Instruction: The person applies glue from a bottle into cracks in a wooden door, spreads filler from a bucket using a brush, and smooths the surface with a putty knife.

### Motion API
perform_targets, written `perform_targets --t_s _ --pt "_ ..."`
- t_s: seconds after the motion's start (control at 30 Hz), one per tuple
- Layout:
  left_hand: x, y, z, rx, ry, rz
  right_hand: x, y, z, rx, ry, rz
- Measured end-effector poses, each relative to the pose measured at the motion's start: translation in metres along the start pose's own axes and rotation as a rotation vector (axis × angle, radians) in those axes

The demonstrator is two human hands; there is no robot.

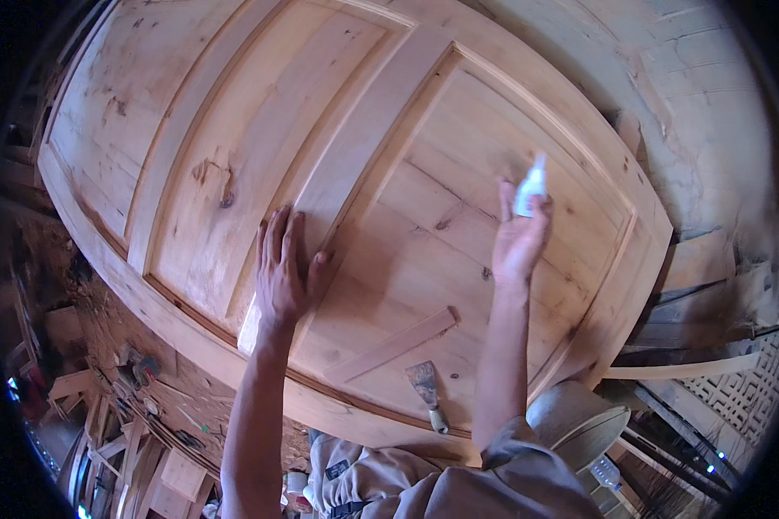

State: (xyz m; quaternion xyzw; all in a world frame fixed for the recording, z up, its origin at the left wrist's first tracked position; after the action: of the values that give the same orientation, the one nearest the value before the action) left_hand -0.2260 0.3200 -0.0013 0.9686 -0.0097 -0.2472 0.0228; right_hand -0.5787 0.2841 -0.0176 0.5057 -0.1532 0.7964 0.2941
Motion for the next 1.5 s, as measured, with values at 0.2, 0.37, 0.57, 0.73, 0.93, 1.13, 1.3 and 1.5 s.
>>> perform_targets --t_s 0.2,0.37,0.57,0.73,0.93,1.13,1.3,1.5 --pt "-0.001 0.000 -0.002 -0.003 0.018 -0.009 0.005 -0.025 0.014 0.028 0.152 0.240" --pt "0.002 -0.001 -0.001 0.001 0.020 -0.032 -0.001 -0.025 0.047 0.334 -0.294 0.225" --pt "0.001 0.000 -0.001 0.013 0.024 -0.039 -0.027 -0.013 0.064 0.530 -0.548 0.184" --pt "0.001 0.000 -0.003 0.029 0.006 -0.064 -0.031 -0.012 0.075 0.553 -0.671 0.200" --pt "0.001 0.001 -0.003 0.037 0.008 -0.049 -0.035 -0.013 0.074 0.561 -0.772 0.190" --pt "0.001 0.000 -0.005 0.019 -0.005 -0.048 -0.038 -0.012 0.077 0.603 -0.807 0.173" --pt "-0.001 0.001 -0.006 0.034 -0.004 -0.062 -0.037 -0.010 0.073 0.565 -0.831 0.166" --pt "0.002 0.000 -0.005 0.032 0.005 -0.063 -0.032 -0.008 0.077 0.607 -0.929 0.122"
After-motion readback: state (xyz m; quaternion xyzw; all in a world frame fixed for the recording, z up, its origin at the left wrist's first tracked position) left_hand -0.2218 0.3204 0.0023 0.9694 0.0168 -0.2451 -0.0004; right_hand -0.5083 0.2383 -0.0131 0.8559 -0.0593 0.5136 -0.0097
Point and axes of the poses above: each hand's wrist, its own y-axis towards the middle knuckle, its own z-axis out of the palm, x = y × z, the point moved 7 cm from there along y, towards the middle knuckle, and after that the axes turned 11 degrees about -z, right-handed, at the moved point
